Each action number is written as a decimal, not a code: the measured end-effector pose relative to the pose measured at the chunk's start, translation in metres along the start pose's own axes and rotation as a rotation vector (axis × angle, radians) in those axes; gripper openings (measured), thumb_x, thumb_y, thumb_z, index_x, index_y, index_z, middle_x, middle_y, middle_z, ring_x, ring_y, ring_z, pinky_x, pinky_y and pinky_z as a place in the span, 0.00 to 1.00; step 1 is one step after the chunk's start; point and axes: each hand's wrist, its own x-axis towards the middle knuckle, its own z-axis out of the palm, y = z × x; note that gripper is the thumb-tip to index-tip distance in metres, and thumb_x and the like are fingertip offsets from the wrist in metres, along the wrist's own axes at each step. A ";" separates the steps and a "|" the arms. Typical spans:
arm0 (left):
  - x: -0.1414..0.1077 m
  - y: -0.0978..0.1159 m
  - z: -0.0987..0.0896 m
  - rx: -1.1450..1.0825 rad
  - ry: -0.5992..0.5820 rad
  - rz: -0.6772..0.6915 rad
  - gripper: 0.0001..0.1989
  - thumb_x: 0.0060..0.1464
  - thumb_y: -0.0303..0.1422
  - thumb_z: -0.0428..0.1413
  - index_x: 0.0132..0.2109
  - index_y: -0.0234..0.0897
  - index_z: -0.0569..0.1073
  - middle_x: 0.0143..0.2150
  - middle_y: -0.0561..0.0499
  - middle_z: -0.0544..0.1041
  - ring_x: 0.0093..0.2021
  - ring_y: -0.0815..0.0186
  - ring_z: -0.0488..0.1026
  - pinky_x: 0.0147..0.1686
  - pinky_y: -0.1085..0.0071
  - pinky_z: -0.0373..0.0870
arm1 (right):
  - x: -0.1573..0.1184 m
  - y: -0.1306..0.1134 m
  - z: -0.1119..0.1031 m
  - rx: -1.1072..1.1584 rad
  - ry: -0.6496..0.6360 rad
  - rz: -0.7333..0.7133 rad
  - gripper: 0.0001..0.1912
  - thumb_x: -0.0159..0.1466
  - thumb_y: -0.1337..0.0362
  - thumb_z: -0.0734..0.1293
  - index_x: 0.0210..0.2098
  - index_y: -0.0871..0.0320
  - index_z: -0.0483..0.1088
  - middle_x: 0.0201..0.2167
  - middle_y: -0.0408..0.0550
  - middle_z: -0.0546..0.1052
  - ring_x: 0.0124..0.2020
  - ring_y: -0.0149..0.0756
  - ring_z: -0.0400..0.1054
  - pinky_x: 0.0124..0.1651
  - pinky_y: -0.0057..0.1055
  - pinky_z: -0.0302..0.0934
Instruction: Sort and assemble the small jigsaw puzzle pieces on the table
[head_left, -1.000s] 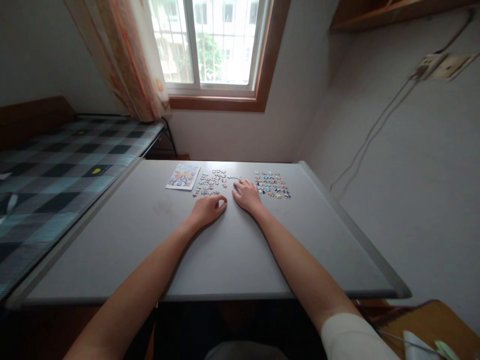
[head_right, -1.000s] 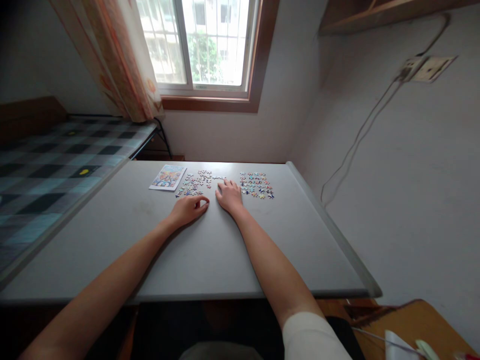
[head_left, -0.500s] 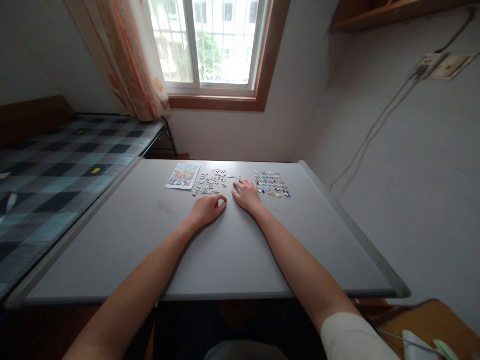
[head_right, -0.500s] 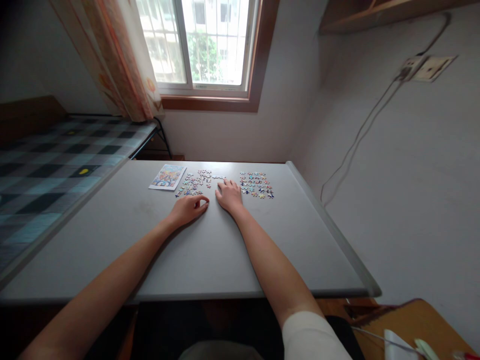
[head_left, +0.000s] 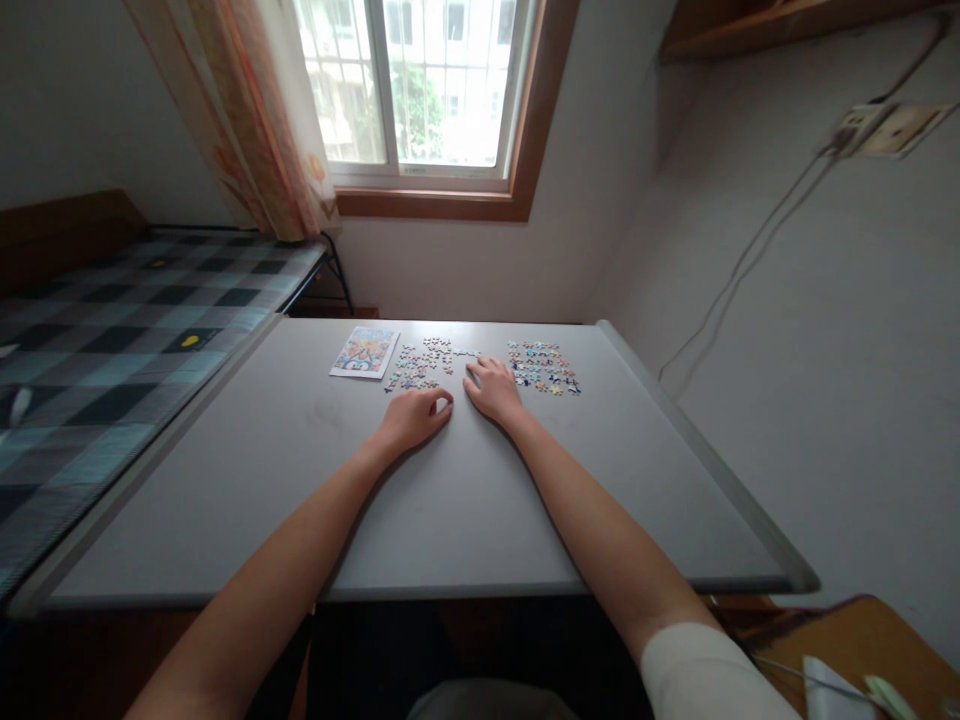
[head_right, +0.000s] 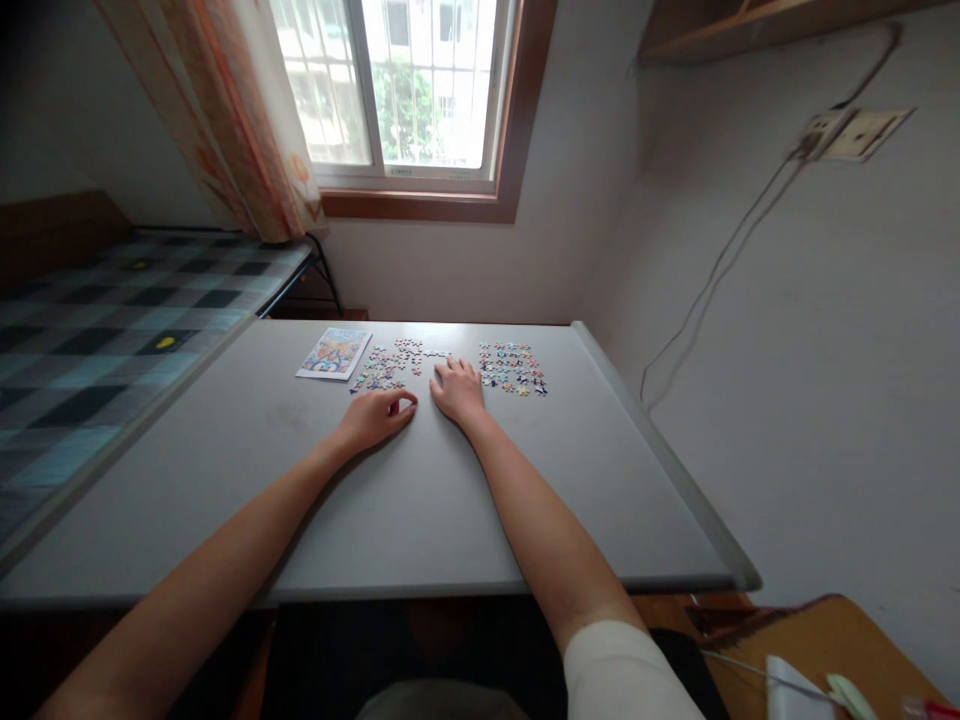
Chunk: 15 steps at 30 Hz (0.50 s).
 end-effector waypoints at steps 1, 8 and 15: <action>0.000 0.000 0.000 0.000 0.000 0.000 0.16 0.56 0.42 0.48 0.45 0.45 0.76 0.28 0.53 0.75 0.28 0.68 0.69 0.29 0.74 0.59 | 0.000 0.000 0.000 0.000 0.000 0.001 0.22 0.65 0.55 0.56 0.55 0.53 0.66 0.62 0.49 0.61 0.62 0.45 0.50 0.60 0.45 0.47; 0.000 0.000 0.001 -0.002 0.010 0.006 0.15 0.56 0.42 0.48 0.44 0.45 0.76 0.27 0.54 0.75 0.28 0.68 0.69 0.28 0.74 0.59 | 0.000 0.000 0.001 0.001 0.002 0.003 0.22 0.65 0.54 0.56 0.55 0.53 0.66 0.62 0.49 0.61 0.62 0.46 0.51 0.60 0.45 0.46; 0.000 -0.001 0.001 -0.006 0.009 0.013 0.15 0.56 0.42 0.48 0.44 0.45 0.75 0.28 0.54 0.75 0.28 0.68 0.69 0.28 0.74 0.58 | 0.000 0.001 0.001 0.005 0.004 0.002 0.22 0.65 0.54 0.56 0.55 0.53 0.66 0.62 0.49 0.61 0.62 0.45 0.51 0.60 0.44 0.46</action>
